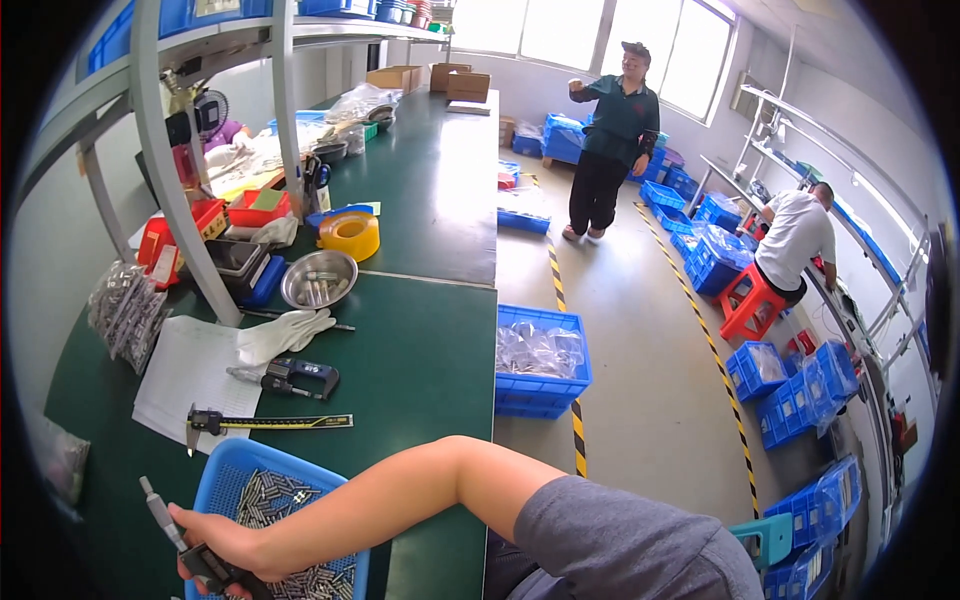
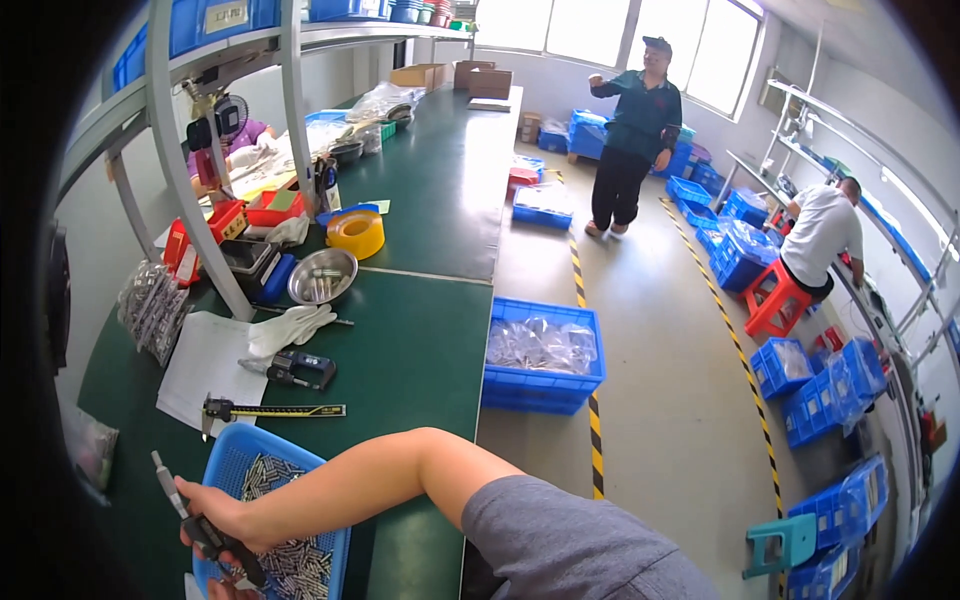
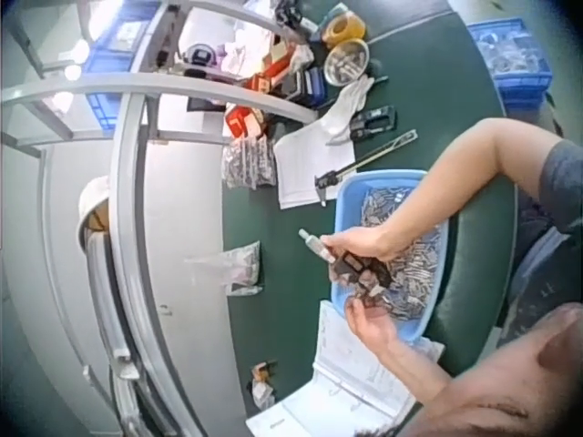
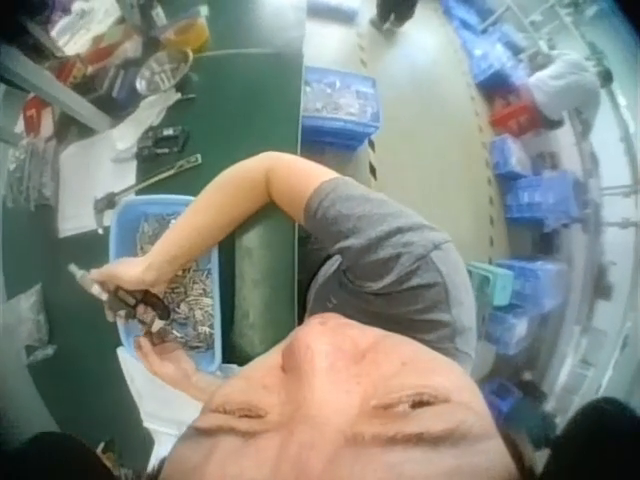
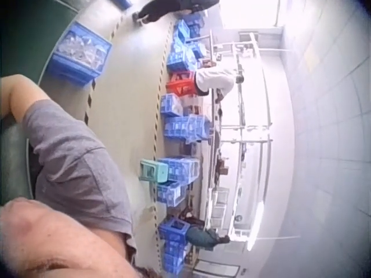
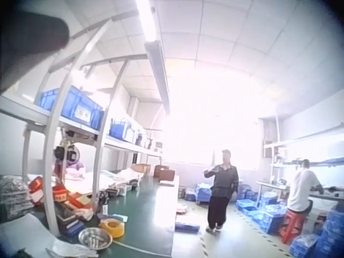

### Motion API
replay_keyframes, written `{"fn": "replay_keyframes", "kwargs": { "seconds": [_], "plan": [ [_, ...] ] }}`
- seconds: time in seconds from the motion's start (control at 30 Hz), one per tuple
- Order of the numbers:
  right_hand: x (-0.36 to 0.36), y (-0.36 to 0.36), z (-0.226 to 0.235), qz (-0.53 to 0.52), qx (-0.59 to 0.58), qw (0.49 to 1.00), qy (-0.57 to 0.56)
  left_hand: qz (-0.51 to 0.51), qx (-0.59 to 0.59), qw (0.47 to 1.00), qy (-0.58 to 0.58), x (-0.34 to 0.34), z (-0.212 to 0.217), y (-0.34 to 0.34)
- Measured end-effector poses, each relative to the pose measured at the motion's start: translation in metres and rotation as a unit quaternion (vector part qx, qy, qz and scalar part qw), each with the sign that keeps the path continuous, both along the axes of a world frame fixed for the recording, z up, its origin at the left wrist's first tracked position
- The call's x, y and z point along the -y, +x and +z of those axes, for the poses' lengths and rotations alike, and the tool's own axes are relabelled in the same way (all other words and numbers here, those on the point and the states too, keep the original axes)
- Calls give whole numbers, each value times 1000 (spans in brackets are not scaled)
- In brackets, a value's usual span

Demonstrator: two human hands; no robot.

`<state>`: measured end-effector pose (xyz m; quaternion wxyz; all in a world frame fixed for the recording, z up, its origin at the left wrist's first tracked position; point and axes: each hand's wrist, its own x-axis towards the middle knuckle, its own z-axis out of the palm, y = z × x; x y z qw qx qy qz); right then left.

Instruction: Performing quality control by measuring the dimensions of small metal parts using a digital micrometer and reference drawings in a binder.

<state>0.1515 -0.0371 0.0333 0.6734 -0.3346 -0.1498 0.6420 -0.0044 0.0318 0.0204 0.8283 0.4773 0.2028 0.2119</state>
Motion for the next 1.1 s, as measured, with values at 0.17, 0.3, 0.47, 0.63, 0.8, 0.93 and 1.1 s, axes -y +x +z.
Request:
{"fn": "replay_keyframes", "kwargs": {
  "seconds": [0.17, 0.3, 0.47, 0.63, 0.8, 0.93, 1.1],
  "plan": [
    [-3, -13, 13, -113, -29, 993, 5, 76, 25, 990, 120, -9, -1, -13],
    [25, 12, 21, -84, 35, 993, -77, 80, 14, 993, 91, 16, -12, 10],
    [17, 0, 18, -8, 23, 1000, -14, 55, 16, 990, 126, 21, 6, -7],
    [17, 0, 19, 3, 21, 1000, -16, 46, 11, 992, 121, 21, 5, -7],
    [19, 1, 20, 3, 21, 1000, -18, 31, 5, 991, 131, 21, 4, -4],
    [19, 1, 20, 0, 22, 1000, -15, 33, 7, 991, 130, 22, 4, -3],
    [19, -1, 21, -3, 44, 999, -18, 31, 8, 990, 137, 22, 5, -4]
  ]
}}
